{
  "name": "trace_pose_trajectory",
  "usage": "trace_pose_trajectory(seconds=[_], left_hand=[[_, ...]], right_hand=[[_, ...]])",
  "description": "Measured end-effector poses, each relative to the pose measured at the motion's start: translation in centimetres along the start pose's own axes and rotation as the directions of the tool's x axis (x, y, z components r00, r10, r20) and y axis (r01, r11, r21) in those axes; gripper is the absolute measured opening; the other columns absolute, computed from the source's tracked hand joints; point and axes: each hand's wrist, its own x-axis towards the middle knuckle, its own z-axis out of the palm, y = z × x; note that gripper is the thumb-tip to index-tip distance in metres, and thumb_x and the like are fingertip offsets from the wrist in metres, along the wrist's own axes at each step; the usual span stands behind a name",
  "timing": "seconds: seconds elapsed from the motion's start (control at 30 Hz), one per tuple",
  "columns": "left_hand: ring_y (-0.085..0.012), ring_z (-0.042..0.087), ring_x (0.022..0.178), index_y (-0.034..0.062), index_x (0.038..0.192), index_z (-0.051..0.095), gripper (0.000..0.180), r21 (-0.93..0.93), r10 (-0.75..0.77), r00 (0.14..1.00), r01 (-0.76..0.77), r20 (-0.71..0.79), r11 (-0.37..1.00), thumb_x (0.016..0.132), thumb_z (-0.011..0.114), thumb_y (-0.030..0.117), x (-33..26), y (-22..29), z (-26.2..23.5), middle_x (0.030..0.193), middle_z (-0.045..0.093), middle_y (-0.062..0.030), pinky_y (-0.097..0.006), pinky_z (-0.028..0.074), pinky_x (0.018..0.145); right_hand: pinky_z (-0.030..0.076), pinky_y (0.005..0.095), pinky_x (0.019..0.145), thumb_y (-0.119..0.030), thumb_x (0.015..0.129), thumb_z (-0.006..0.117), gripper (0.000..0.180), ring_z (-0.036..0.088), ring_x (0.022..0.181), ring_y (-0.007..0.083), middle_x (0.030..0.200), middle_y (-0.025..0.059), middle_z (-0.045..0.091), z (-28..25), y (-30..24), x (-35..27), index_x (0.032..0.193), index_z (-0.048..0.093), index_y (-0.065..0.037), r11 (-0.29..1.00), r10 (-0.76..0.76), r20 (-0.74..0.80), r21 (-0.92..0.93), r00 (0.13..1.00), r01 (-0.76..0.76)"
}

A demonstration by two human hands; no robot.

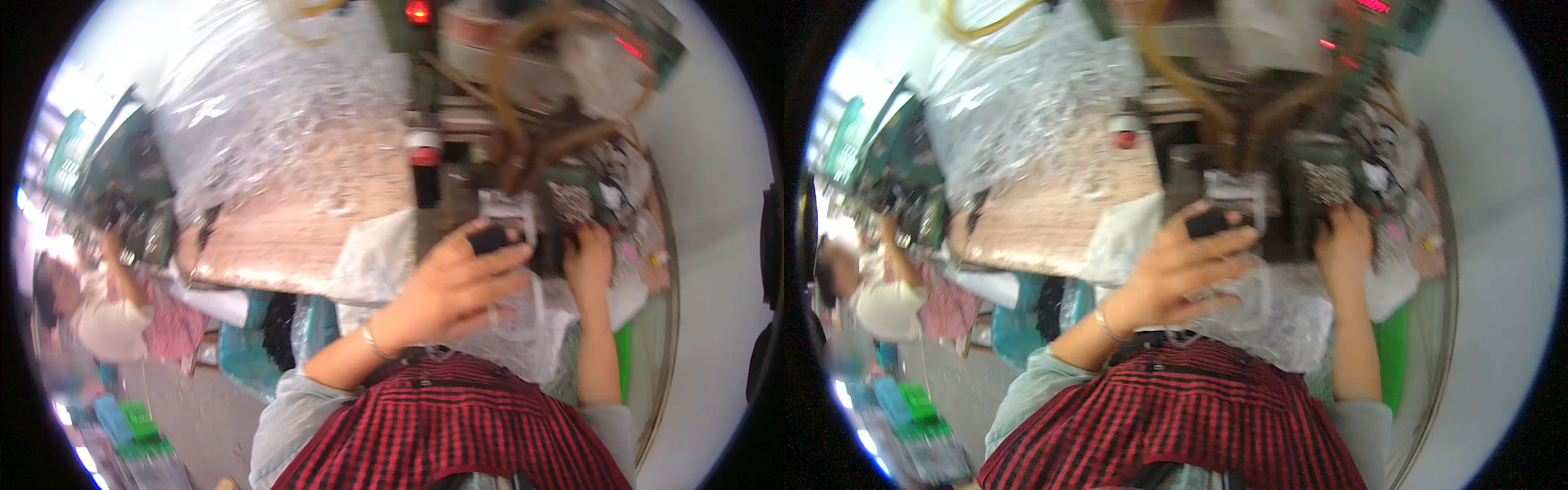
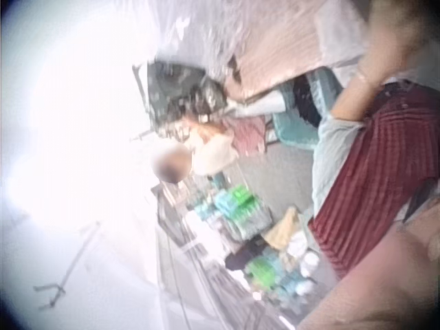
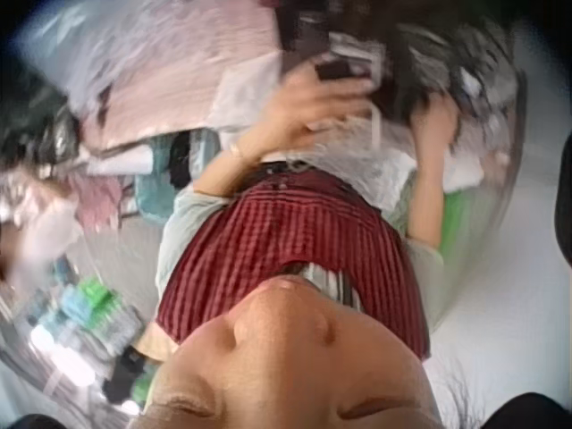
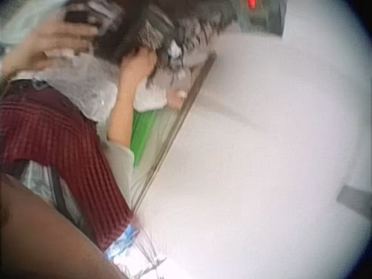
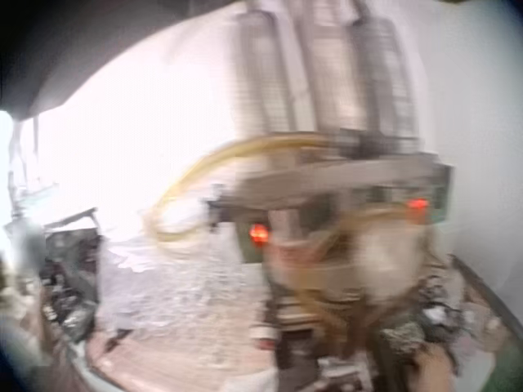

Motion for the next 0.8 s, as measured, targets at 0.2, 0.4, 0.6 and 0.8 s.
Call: trace_pose_trajectory(seconds=[0.2, 0.4, 0.6, 0.8], left_hand=[[-0.0262, 0.069, 0.083, 0.0051, 0.102, 0.070, 0.023, 0.565, -0.044, 0.897, 0.314, -0.439, 0.763, 0.080, 0.073, 0.005, -7.6, -1.2, -5.7, 0.109, 0.072, -0.0127, -0.036, 0.054, 0.085], [-0.0304, 0.065, 0.095, 0.0044, 0.098, 0.070, 0.015, 0.522, -0.253, 0.769, 0.599, -0.587, 0.607, 0.084, 0.068, 0.000, -9.3, -12.9, -15.0, 0.100, 0.071, -0.0147, -0.037, 0.051, 0.084], [-0.0318, 0.065, 0.090, 0.0114, 0.101, 0.061, 0.028, 0.813, -0.716, 0.696, 0.452, -0.064, 0.367, 0.076, 0.070, 0.002, -14.0, -25.9, -14.7, 0.094, 0.069, -0.0147, -0.043, 0.052, 0.077], [-0.0182, 0.065, 0.074, 0.0098, 0.109, 0.062, 0.028, -0.164, -0.828, 0.467, 0.832, -0.311, 0.530, 0.084, 0.072, 0.005, -15.5, -24.4, -16.1, 0.080, 0.066, -0.0013, -0.031, 0.049, 0.066]], right_hand=[[0.050, 0.0378, 0.083, -0.005, 0.089, 0.064, 0.015, 0.065, 0.089, 0.0321, 0.096, 0.0146, 0.068, 0.1, 1.1, -0.5, 0.103, 0.065, -0.002, 0.926, 0.222, -0.042, 0.322, 0.974, -0.197], [0.049, 0.0351, 0.088, -0.006, 0.090, 0.064, 0.019, 0.066, 0.092, 0.0284, 0.098, 0.0126, 0.071, 0.6, 0.1, 1.5, 0.108, 0.068, -0.003, 0.923, 0.087, -0.239, 0.384, 0.967, 0.012], [0.048, 0.0369, 0.092, -0.006, 0.089, 0.064, 0.019, 0.067, 0.094, 0.0293, 0.098, 0.0135, 0.072, 1.4, 0.6, 1.5, 0.106, 0.070, -0.004, 0.946, 0.133, -0.144, 0.313, 0.981, -0.083], [0.048, 0.0292, 0.087, -0.003, 0.092, 0.064, 0.013, 0.064, 0.092, 0.0159, 0.101, 0.0075, 0.070, -2.7, 1.4, -2.3, 0.103, 0.070, -0.001, 0.844, 0.262, -0.123, 0.510, 0.957, -0.165]])
